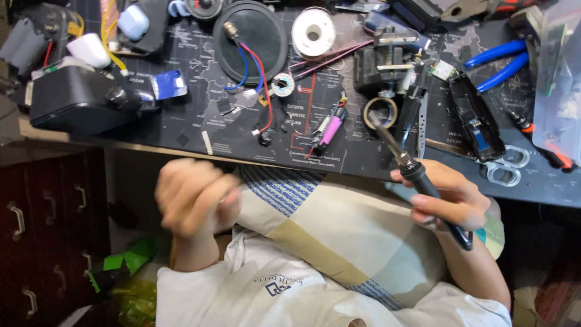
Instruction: Soldering components and wires onto a small printed circuit board at a repair bench.
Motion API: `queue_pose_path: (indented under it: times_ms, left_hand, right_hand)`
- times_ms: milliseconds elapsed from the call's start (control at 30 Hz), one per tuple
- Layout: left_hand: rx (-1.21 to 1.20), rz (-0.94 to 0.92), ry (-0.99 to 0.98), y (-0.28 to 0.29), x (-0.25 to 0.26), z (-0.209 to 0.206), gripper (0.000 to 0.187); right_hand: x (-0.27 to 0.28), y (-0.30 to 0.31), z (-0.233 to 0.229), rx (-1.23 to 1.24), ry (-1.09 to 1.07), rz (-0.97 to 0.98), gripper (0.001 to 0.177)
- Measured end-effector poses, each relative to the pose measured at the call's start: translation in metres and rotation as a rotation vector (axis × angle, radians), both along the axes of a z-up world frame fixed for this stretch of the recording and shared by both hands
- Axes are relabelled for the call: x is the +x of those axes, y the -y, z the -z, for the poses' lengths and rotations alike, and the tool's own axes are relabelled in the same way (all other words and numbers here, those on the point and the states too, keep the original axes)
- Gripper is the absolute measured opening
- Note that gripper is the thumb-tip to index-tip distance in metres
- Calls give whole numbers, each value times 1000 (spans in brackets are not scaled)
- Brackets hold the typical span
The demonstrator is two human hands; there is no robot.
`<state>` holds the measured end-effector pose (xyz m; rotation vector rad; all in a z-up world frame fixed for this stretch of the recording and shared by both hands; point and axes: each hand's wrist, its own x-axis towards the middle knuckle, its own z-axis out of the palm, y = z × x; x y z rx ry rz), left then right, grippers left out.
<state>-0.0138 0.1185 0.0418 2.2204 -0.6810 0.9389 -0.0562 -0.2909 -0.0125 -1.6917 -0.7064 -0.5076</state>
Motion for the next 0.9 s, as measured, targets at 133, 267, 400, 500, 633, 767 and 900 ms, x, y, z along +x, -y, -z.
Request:
queue_pose_path:
  times_ms: [133, 267, 400, 500, 633, 767, 900]
  left_hand:
    - [260, 92, -174, 10, 22, 10, 24]
    - [173, 1, -115, 10, 26, 34, 10]
    - [134, -137, -136, -33, 27, 31, 6]
    - [51, -188, -183, -47, 35, 24, 3]
    - [180, -132, -174, -36, 50, 25, 4]
    - [261, -95, -197, -27, 64, 29, 7]
    - [266, -113, -194, -25, 68, 36, 7]
  right_hand:
    - [26, -30, -28, -194, -52, -14, 14]
    - [67, -64, -25, -84, 218, 74, 32]
    - [94, -80, -25, -181, 342, 123, 36]
    - [100, -83, -18, -330, 370, 174, 39]
    - [103, -96, -21, -460, 383, 237, 34]
    - [104, -103, -24, -530, 382, 290, 26]
    - [98, -100, -18, -510, 311, 299, 26]
